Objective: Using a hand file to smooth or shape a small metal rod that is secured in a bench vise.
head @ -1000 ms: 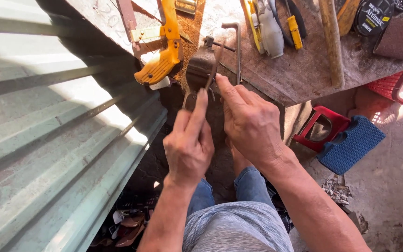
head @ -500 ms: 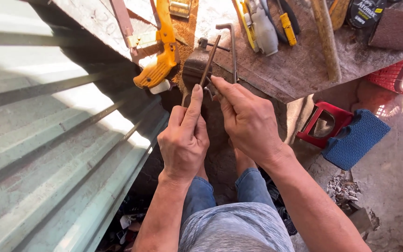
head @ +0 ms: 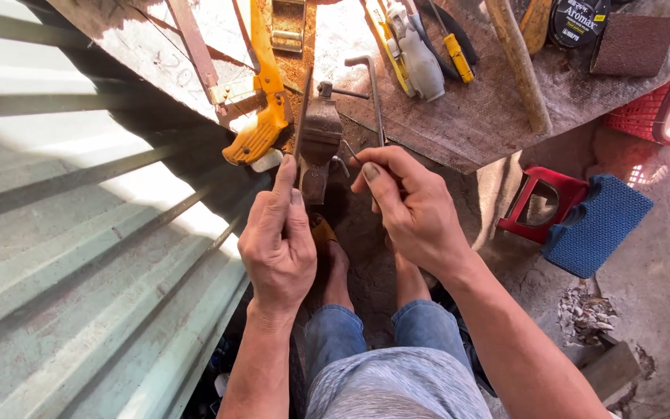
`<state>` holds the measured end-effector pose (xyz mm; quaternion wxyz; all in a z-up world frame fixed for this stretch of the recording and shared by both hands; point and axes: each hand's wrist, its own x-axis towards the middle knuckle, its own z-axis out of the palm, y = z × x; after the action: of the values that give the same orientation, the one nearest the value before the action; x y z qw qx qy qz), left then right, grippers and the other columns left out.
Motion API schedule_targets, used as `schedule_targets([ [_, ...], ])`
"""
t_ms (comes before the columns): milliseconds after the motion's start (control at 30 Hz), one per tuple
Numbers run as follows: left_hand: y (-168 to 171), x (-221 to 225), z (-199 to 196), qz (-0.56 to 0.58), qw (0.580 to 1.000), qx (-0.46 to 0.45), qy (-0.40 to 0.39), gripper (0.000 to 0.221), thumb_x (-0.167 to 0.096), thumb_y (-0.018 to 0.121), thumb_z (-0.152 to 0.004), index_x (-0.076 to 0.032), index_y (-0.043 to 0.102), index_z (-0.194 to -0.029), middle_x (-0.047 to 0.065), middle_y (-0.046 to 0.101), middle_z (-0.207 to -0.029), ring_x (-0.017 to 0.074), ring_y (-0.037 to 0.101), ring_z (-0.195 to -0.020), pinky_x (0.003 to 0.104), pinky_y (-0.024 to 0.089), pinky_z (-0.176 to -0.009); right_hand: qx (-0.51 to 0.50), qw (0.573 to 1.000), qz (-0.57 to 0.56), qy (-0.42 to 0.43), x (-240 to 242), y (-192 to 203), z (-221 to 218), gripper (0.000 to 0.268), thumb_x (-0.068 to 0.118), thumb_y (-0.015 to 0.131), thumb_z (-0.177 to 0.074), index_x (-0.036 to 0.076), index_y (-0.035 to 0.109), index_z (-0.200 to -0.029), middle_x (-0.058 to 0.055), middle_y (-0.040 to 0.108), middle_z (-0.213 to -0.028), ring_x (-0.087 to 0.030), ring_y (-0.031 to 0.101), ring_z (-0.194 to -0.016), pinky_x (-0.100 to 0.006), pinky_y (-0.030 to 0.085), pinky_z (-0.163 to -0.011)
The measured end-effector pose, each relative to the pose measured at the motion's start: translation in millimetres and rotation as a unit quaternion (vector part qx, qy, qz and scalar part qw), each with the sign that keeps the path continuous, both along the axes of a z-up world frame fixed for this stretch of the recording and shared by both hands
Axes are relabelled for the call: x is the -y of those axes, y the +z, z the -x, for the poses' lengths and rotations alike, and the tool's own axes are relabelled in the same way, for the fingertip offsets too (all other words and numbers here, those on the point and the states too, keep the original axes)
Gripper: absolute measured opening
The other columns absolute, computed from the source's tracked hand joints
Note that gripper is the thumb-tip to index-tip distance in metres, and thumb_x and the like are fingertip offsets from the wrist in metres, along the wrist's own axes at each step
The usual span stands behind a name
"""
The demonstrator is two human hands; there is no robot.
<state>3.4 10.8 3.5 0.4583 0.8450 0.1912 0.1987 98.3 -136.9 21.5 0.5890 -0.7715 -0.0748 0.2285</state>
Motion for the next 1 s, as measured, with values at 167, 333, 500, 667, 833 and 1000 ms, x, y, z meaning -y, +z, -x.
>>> schedule_targets([
  [167,2,-2,-3,0.019,0.999,-0.014,-0.029,0.038,-0.005,0.05,-0.107,-0.009,0.063,-0.143,0.003,0.053,-0.073,0.0103,0.054,-0.06,0.024,0.053,-0.056,0.032,0.997,0.068,0.026,-12,-2,-11,0.018,0.014,0.058,-0.103,0.008,0.073,-0.111,-0.011,0.074,-0.085,-0.02,0.067,-0.073,-0.034,0.056,-0.059],
  [333,-3,3,5,-0.009,0.997,-0.051,-0.059,0.037,-0.002,0.053,-0.105,-0.007,0.066,-0.139,0.005,0.057,-0.073,0.0133,0.058,-0.059,0.026,0.056,-0.057,0.114,0.983,0.132,0.053,-9,-7,-6,0.011,0.019,0.062,-0.105,0.013,0.071,-0.105,-0.007,0.071,-0.087,-0.031,0.07,-0.085,-0.04,0.057,-0.07],
  [500,-7,5,10,-0.032,0.997,-0.055,-0.05,0.037,-0.001,0.055,-0.103,-0.007,0.067,-0.138,0.004,0.054,-0.071,0.0137,0.057,-0.058,0.027,0.056,-0.057,0.06,0.99,0.118,0.056,-9,-2,2,0.016,0.019,0.059,-0.105,0.015,0.063,-0.12,-0.007,0.072,-0.077,-0.029,0.072,-0.074,-0.04,0.057,-0.07],
  [667,-11,5,-4,0.013,0.999,-0.039,-0.023,0.037,-0.001,0.055,-0.105,-0.009,0.065,-0.14,0.004,0.054,-0.072,0.0112,0.056,-0.061,0.027,0.055,-0.058,0.129,0.981,0.137,0.055,-15,-5,0,0.025,0.013,0.061,-0.103,0.018,0.068,-0.126,-0.008,0.075,-0.083,-0.03,0.077,-0.083,-0.039,0.06,-0.071],
  [833,0,13,-8,0.065,0.997,-0.033,-0.006,0.036,-0.002,0.055,-0.105,-0.011,0.064,-0.139,0.008,0.064,-0.075,0.0105,0.059,-0.065,0.026,0.058,-0.062,0.161,0.975,0.147,0.051,-15,-9,3,0.025,0.011,0.062,-0.102,0.018,0.072,-0.124,-0.006,0.076,-0.082,-0.03,0.077,-0.08,-0.038,0.06,-0.07],
  [1000,8,19,-7,0.119,0.992,-0.028,0.007,0.034,-0.001,0.053,-0.106,-0.004,0.063,-0.139,0.015,0.076,-0.098,0.0113,0.068,-0.078,0.029,0.061,-0.075,0.118,0.988,0.095,0.022,-14,-12,4,0.028,0.011,0.058,-0.104,0.016,0.067,-0.13,-0.008,0.076,-0.083,-0.03,0.076,-0.077,-0.039,0.059,-0.07],
])
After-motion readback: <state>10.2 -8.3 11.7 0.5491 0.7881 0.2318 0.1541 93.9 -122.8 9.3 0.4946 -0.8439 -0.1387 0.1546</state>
